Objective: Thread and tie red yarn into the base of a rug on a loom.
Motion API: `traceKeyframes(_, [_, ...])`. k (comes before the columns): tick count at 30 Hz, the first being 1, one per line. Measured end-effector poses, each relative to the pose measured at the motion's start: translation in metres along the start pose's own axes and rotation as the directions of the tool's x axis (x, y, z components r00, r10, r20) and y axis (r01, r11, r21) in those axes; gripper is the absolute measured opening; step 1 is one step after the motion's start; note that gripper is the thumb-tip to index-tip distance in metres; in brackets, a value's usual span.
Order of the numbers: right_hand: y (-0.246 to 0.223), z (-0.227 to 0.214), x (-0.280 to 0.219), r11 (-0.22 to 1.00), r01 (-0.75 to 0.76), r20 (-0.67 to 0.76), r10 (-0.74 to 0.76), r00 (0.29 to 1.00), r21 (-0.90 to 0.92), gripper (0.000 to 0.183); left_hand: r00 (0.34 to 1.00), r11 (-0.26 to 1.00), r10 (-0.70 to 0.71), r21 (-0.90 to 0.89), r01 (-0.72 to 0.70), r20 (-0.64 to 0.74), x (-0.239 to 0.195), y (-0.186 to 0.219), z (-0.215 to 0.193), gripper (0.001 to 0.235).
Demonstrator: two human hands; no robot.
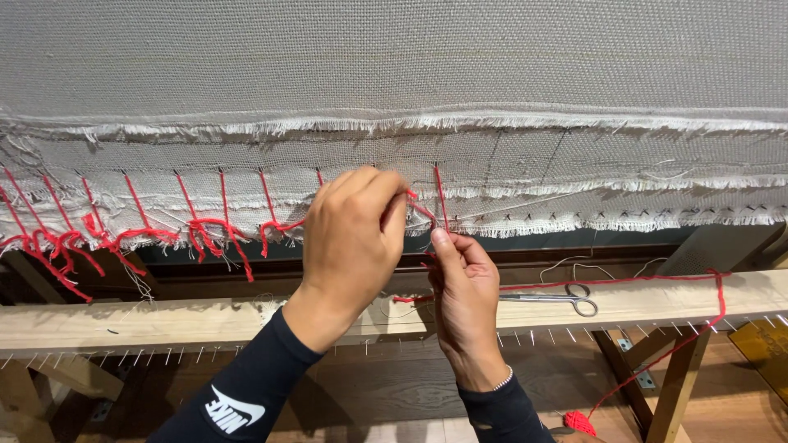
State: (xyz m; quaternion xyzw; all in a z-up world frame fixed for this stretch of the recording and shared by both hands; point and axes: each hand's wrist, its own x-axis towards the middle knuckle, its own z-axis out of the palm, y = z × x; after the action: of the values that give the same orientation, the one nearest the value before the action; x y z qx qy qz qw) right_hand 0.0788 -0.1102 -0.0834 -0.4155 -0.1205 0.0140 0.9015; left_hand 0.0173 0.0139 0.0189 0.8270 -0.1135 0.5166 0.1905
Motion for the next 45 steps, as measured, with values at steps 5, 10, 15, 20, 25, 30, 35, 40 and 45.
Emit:
traceKeyframes(5, [-0.001,0.001,0.007,0.997,0.068,-0.008,-0.069,0.998,-0.026,0.014,0.992,0.975,0.12,0.184,-0.127,0.047,-0.006,0.005,-0.006,0.009])
traceKeyframes(10, [0.009,-0.009,0.014,0.99,0.111,-0.02,-0.113,0.993,-0.092,0.017,0.977,0.931,0.202,0.294,-0.215,0.073,-0.014,0.006,-0.007,0.005])
traceKeyframes(15, [0.008,-0.008,0.016,0.941,0.252,-0.001,-0.259,0.966,-0.227,0.017,0.972,0.902,0.202,0.365,-0.231,0.118,-0.017,0.006,-0.004,0.002])
traceKeyframes(20, [0.008,-0.009,0.02,0.932,0.283,0.008,-0.289,0.957,-0.225,0.013,0.968,0.896,0.225,0.368,-0.25,0.109,-0.02,0.008,-0.005,0.002])
traceKeyframes(25, [0.006,-0.011,0.022,0.948,0.257,0.027,-0.256,0.966,-0.186,0.01,0.957,0.868,0.245,0.404,-0.288,0.154,-0.035,0.009,-0.005,0.003])
traceKeyframes(30, [0.005,-0.011,0.023,0.959,0.263,0.075,-0.255,0.964,-0.107,0.008,0.909,0.793,0.324,0.448,-0.413,0.264,-0.046,0.01,-0.003,0.01])
traceKeyframes(35, [0.006,-0.013,0.023,0.96,0.272,0.08,-0.266,0.961,-0.072,0.008,0.925,0.861,0.299,0.35,-0.368,0.236,-0.048,0.011,0.016,0.004])
traceKeyframes(40, [0.003,-0.018,0.027,0.961,0.254,0.058,-0.249,0.967,-0.11,0.008,0.952,0.945,0.193,0.216,-0.245,0.237,-0.041,0.023,0.016,0.005])
traceKeyframes(45, [0.002,-0.021,0.028,0.954,0.275,0.083,-0.266,0.96,-0.12,0.009,0.972,0.992,0.04,0.106,-0.066,0.23,-0.041,0.03,0.021,0.007])
